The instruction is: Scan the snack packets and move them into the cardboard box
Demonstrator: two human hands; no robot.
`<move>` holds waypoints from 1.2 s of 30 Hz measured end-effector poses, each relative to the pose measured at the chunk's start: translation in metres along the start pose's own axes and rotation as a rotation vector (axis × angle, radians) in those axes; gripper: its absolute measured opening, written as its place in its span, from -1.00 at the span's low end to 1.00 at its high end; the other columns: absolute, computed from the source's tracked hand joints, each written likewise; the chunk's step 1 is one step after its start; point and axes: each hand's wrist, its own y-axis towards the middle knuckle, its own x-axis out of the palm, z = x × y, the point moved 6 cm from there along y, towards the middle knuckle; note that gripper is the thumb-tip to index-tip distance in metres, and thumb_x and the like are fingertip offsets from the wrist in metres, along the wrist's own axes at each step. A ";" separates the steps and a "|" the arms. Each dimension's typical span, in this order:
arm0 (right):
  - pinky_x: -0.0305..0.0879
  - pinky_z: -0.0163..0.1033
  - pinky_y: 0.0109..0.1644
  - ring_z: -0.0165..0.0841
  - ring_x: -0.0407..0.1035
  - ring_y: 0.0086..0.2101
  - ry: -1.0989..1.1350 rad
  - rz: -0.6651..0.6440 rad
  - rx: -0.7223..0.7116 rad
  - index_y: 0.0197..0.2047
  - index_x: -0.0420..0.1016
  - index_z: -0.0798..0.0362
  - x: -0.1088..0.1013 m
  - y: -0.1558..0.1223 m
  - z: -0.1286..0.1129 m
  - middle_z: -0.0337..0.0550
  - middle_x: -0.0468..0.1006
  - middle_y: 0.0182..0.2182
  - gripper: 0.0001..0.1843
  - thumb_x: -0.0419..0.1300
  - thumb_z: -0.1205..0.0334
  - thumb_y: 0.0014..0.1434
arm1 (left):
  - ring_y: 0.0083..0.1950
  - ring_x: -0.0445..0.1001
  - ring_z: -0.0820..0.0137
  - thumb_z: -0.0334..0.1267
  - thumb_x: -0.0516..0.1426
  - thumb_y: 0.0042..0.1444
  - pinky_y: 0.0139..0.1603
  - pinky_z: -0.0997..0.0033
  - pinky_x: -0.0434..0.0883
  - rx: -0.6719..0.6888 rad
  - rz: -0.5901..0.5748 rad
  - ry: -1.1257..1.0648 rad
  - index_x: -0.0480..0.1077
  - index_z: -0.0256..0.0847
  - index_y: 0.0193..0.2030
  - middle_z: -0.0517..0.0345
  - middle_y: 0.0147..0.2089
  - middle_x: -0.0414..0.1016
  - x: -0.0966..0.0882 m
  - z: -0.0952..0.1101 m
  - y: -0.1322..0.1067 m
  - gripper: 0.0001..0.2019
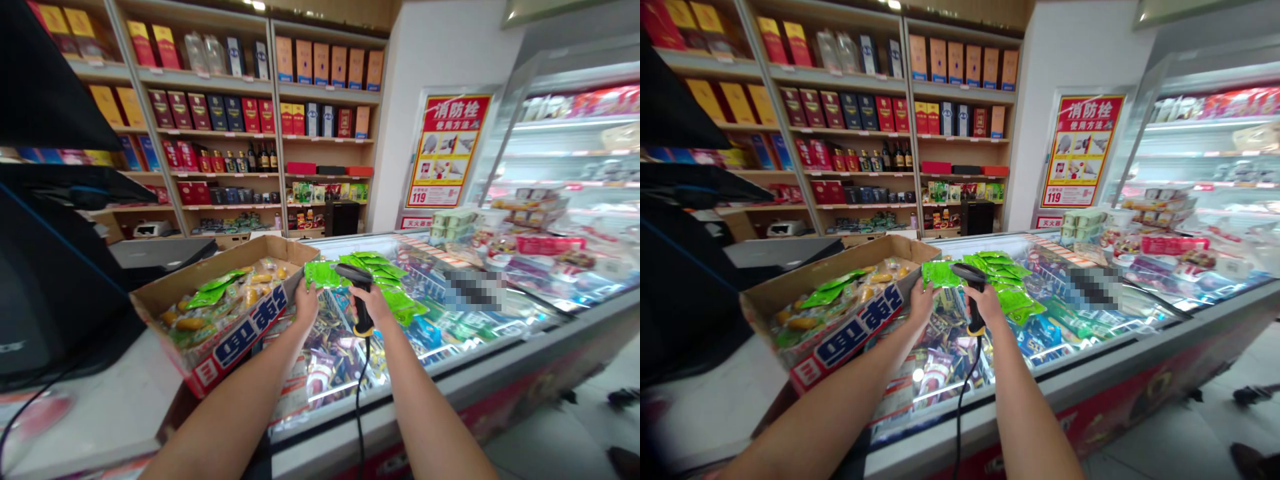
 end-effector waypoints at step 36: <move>0.27 -0.31 -0.65 -0.41 0.30 -0.70 0.064 -0.531 -0.122 -0.43 0.47 0.04 0.153 -0.035 -0.067 -0.27 0.44 -0.68 -0.74 0.33 0.03 -0.10 | -0.09 0.51 0.28 -0.38 0.11 0.00 0.08 0.05 0.43 0.264 0.642 0.161 0.27 -0.22 -0.19 0.12 -0.24 0.46 -0.151 0.230 -0.011 -0.80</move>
